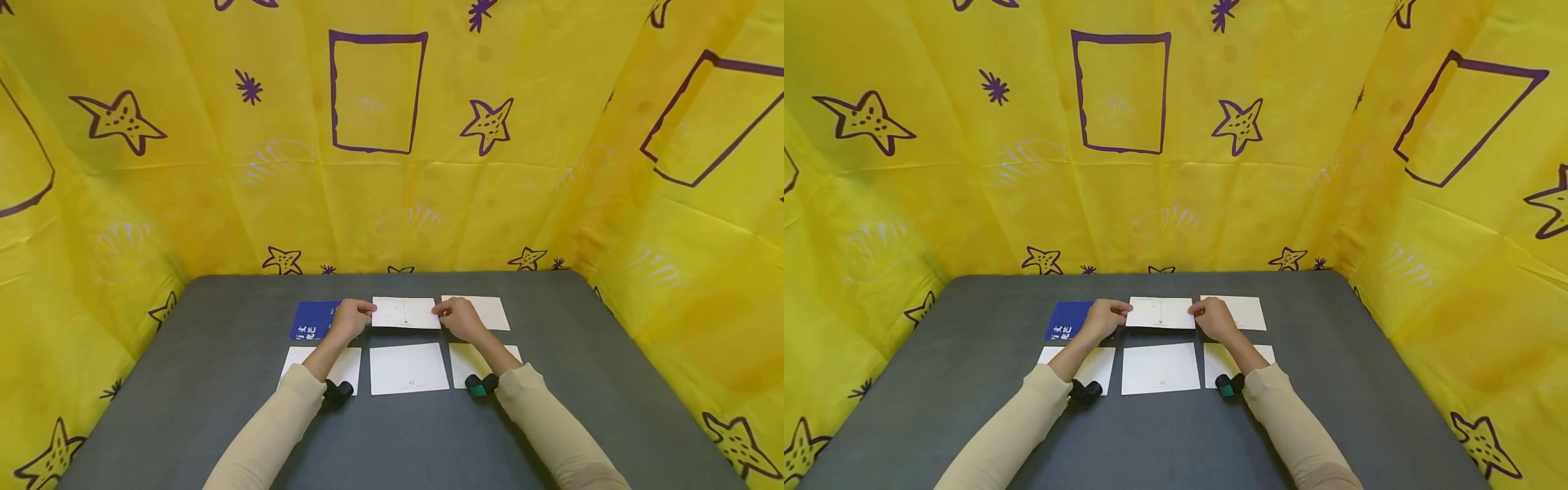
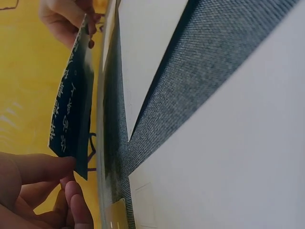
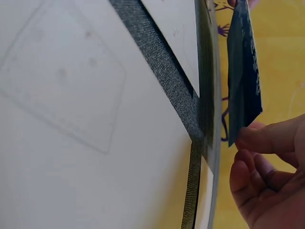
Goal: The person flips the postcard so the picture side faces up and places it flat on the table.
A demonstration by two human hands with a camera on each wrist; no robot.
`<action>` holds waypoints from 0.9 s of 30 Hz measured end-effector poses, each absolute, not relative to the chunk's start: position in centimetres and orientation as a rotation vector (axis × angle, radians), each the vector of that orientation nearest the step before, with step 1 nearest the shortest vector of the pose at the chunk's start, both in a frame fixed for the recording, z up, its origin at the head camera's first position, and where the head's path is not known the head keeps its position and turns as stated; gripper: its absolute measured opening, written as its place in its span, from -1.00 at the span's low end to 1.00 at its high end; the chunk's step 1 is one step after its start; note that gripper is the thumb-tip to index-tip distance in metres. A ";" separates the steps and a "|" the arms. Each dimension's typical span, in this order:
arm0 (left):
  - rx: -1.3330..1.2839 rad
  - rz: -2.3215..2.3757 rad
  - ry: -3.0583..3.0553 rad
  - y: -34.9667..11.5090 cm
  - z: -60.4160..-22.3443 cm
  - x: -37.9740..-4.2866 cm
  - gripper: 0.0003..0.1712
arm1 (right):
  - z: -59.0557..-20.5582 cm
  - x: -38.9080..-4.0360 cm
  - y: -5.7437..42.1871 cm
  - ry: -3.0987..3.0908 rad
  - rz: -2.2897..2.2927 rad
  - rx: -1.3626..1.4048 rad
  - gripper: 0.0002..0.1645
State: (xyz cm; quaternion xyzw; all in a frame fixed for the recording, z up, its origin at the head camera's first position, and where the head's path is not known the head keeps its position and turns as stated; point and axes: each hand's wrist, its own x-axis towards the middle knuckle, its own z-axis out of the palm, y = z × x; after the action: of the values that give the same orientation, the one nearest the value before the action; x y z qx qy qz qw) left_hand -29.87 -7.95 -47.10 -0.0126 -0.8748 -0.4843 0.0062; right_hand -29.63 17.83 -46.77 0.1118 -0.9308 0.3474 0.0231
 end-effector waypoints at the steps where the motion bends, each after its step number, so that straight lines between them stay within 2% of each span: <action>1: -0.019 -1.524 -2.745 -7.9 -46.9 -29.7 -0.72 | -46.8 -29.6 17.9 -2.869 1.094 0.342 -0.78; 9: 0.017 -1.563 -2.733 -7.7 -46.8 -29.3 -0.78 | -47.0 -29.5 18.2 -2.743 1.198 0.291 -0.85; 27: 0.064 -1.549 -2.698 -7.7 -46.1 -28.8 -0.82 | -46.7 -29.4 18.4 -2.635 1.356 0.237 -0.82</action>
State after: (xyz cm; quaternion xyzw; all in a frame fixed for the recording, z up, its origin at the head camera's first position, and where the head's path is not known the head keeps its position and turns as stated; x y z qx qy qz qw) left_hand -28.78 -7.70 -46.11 0.0204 -0.8669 -0.4978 0.0149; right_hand -29.37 18.35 -46.69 0.0794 -0.8832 0.4544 0.0842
